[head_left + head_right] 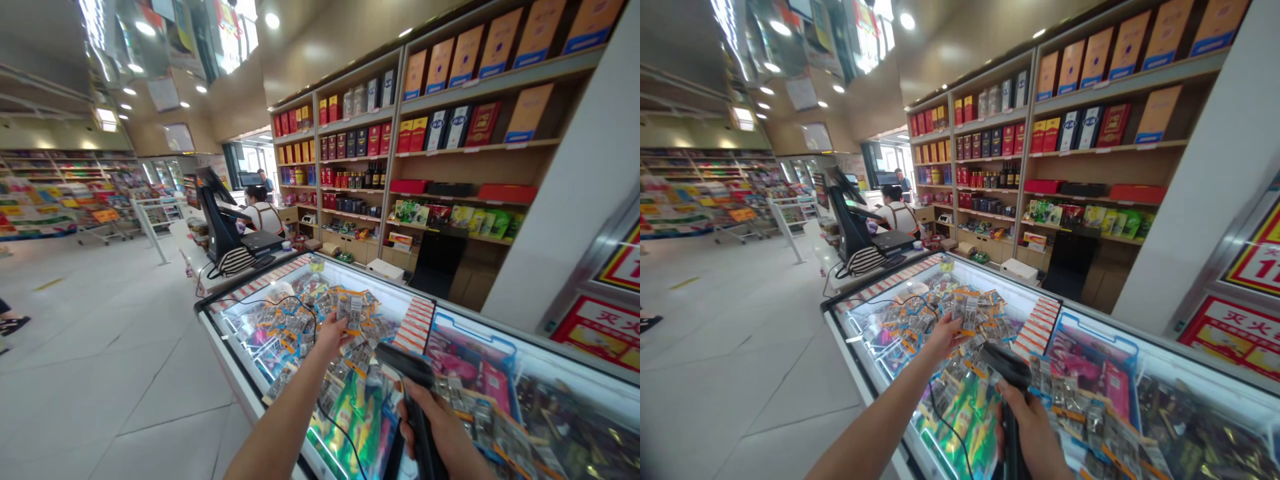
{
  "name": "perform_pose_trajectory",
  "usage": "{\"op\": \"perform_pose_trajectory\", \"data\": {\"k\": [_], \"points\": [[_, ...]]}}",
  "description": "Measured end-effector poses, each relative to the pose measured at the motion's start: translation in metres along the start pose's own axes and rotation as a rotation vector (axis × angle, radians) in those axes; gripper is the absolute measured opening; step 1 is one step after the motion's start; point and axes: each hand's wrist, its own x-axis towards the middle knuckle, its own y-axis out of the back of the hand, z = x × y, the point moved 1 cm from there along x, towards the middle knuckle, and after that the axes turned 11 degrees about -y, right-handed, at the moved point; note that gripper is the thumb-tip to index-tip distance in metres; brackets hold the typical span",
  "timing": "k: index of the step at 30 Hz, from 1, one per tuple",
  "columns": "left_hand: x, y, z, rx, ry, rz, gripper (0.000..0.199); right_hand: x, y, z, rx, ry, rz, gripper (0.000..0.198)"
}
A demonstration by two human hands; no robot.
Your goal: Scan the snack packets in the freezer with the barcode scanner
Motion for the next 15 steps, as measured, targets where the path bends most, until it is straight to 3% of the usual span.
{"op": "perform_pose_trajectory", "data": {"k": [9, 15], "points": [[0.013, -0.009, -0.005, -0.065, -0.039, 0.054, 0.024, 0.011, 0.008, 0.002, 0.076, -0.047, -0.077, 0.035], [0.017, -0.019, -0.007, -0.091, -0.058, 0.021, 0.020, 0.011, 0.010, 0.007, 0.165, -0.086, -0.074, 0.039]]}}
